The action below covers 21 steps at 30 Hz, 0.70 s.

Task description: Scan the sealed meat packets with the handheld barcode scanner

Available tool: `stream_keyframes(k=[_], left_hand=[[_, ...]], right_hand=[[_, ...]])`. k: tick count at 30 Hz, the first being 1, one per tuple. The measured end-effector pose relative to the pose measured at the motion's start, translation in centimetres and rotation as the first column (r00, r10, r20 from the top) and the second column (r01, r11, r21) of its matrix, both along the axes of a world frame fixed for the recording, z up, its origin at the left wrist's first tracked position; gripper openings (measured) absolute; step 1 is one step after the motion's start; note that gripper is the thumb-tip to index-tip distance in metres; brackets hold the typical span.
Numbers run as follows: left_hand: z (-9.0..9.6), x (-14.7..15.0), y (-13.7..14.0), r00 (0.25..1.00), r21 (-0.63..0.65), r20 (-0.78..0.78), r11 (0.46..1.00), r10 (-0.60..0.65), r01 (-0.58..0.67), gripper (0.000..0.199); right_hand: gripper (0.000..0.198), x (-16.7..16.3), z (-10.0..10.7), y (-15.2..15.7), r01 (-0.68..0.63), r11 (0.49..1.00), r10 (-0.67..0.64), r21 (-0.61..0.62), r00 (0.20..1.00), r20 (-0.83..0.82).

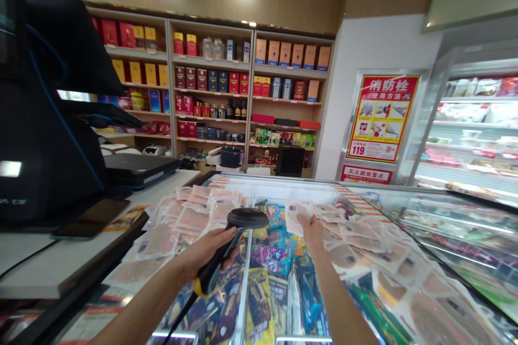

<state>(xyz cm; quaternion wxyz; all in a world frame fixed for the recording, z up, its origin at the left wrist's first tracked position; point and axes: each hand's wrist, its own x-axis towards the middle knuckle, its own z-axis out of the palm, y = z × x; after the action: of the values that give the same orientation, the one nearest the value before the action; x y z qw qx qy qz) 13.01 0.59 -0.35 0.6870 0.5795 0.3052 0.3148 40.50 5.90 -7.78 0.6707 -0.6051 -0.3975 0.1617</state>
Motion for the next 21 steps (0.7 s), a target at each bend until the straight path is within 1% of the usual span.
stream_keyframes(k=[4, 7, 10, 13, 15, 17, 19, 21], left_hand=[[0.4, 0.3, -0.1, 0.999, 0.021, -0.001, 0.999, -0.039, 0.039, 0.033], [0.6, 0.0, -0.2, 0.999, 0.033, -0.002, 0.998, -0.050, 0.050, 0.033], [0.8, -0.3, -0.4, 0.999, 0.034, -0.007, 0.999, -0.034, 0.034, 0.032], [1.0, -0.8, -0.4, 1.000, 0.033, -0.013, 0.999, 0.004, -0.004, 0.032], [1.2, -1.4, -0.2, 0.999, 0.043, -0.013, 0.998, 0.050, -0.049, 0.033], [1.3, -2.3, 0.1, 0.991, 0.052, -0.022, 0.991, 0.128, -0.127, 0.034], [1.3, -3.4, 0.5, 0.972, 0.052, -0.040, 0.972, 0.231, -0.229, 0.035], [1.2, -4.6, 0.9, 0.947, 0.039, -0.050, 0.948, 0.318, -0.316, 0.037]], right_hand=[[0.047, -0.1, 0.2, -0.1, -0.025, 1.000, 0.024, -0.017, 0.999, -0.041], [0.048, -0.2, 0.4, -0.3, -0.007, 0.999, 0.006, -0.053, 1.000, -0.022], [0.049, -0.1, 0.4, -0.5, -0.004, 0.997, 0.004, -0.074, 1.000, -0.001], [0.049, 0.1, 0.1, -0.5, 0.004, 0.999, -0.003, -0.052, 1.000, 0.026], [0.048, 0.2, -0.1, -0.4, 0.021, 0.998, -0.017, -0.055, 0.997, 0.070], [0.047, 0.1, -0.3, -0.2, 0.035, 0.997, -0.026, -0.075, 0.993, 0.116], [0.046, -0.5, -0.2, -0.1, 0.047, 0.993, -0.029, -0.110, 0.986, 0.161], [0.044, -1.6, 0.1, 0.0, 0.033, 0.987, -0.002, -0.157, 0.981, 0.194]])
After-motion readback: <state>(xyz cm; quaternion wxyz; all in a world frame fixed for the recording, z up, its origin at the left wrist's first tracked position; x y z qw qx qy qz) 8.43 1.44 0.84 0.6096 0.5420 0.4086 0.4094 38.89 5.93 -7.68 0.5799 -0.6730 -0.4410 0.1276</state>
